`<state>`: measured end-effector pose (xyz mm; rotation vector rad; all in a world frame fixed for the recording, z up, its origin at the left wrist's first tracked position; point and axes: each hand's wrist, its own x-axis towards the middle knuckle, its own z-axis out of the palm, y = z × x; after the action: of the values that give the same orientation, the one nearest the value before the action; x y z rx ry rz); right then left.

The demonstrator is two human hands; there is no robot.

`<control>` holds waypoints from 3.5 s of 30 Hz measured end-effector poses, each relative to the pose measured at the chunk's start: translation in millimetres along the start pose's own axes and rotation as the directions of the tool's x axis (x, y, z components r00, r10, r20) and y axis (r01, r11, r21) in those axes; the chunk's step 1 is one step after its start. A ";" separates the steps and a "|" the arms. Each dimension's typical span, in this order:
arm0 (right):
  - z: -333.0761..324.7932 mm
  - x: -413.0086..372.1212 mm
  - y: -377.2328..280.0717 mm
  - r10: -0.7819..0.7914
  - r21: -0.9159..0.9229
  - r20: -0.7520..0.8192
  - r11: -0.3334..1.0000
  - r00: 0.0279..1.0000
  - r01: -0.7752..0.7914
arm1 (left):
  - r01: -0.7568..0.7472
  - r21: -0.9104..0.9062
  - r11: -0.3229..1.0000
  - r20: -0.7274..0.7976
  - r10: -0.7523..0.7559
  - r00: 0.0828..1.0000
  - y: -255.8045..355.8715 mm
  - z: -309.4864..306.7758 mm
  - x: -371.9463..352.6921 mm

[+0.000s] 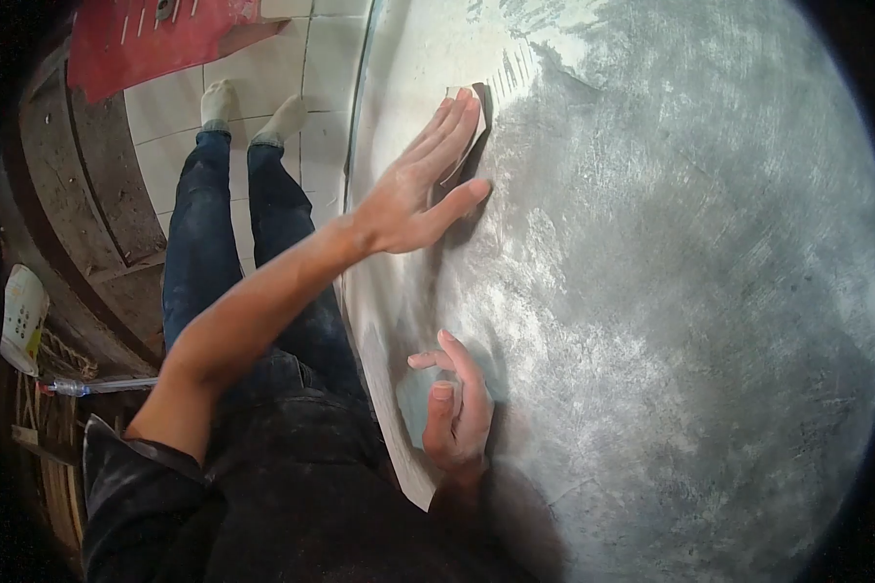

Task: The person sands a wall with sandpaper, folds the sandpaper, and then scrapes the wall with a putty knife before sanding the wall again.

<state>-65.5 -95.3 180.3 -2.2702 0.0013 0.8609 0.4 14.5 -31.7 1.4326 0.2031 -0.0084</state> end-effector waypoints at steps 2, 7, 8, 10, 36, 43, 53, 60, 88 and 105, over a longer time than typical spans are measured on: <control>1.5 1.1 -1.0 -0.022 -0.009 -0.008 1.000 1.000 0.022 | -0.211 0.141 0.967 0.055 0.205 0.977 -20.3 -14.4 1.9; 1.7 2.1 -5.6 0.022 -0.026 0.014 0.999 1.000 -0.021 | -0.338 0.250 0.907 0.050 0.337 0.940 -42.7 -18.7 11.5; 1.8 2.2 -5.6 0.030 -0.024 0.012 0.999 0.999 -0.030 | -0.312 0.212 0.926 0.002 0.319 0.948 -40.9 -12.1 13.3; 2.6 2.0 -4.9 0.022 -0.015 0.010 1.000 1.000 -0.022 | -0.240 0.240 0.941 -0.127 0.275 0.953 -36.2 2.7 17.4; 1.7 0.7 0.4 0.029 0.029 0.004 0.999 1.000 -0.029 | 0.146 0.071 0.987 -0.300 -0.119 0.946 20.3 26.5 26.6; 3.4 2.6 2.6 0.010 0.039 -0.006 0.999 1.000 -0.010 | 0.061 0.190 0.980 -0.266 -0.009 0.964 16.4 23.1 6.7; 4.4 5.6 1.0 0.028 0.030 -0.013 0.999 1.000 -0.027 | 0.029 0.296 0.955 -0.201 0.033 0.979 20.9 13.2 12.6; 4.0 4.0 0.3 0.051 0.038 -0.024 0.998 0.998 -0.050 | 0.058 0.299 0.953 -0.230 0.013 0.973 28.9 13.8 14.5; 8.0 2.2 -2.3 0.105 0.094 -0.038 0.990 0.994 -0.101 | -0.012 0.503 0.864 -0.262 0.165 0.951 23.4 10.7 20.2; 7.8 0.1 -4.0 0.134 0.126 -0.031 0.984 0.991 -0.129 | 0.116 0.425 0.898 -0.155 -0.054 0.986 21.4 6.9 27.2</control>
<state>-69.0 -87.5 178.6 -2.1888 0.2187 0.8593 30.8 13.9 -13.7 1.8714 0.3990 -0.0268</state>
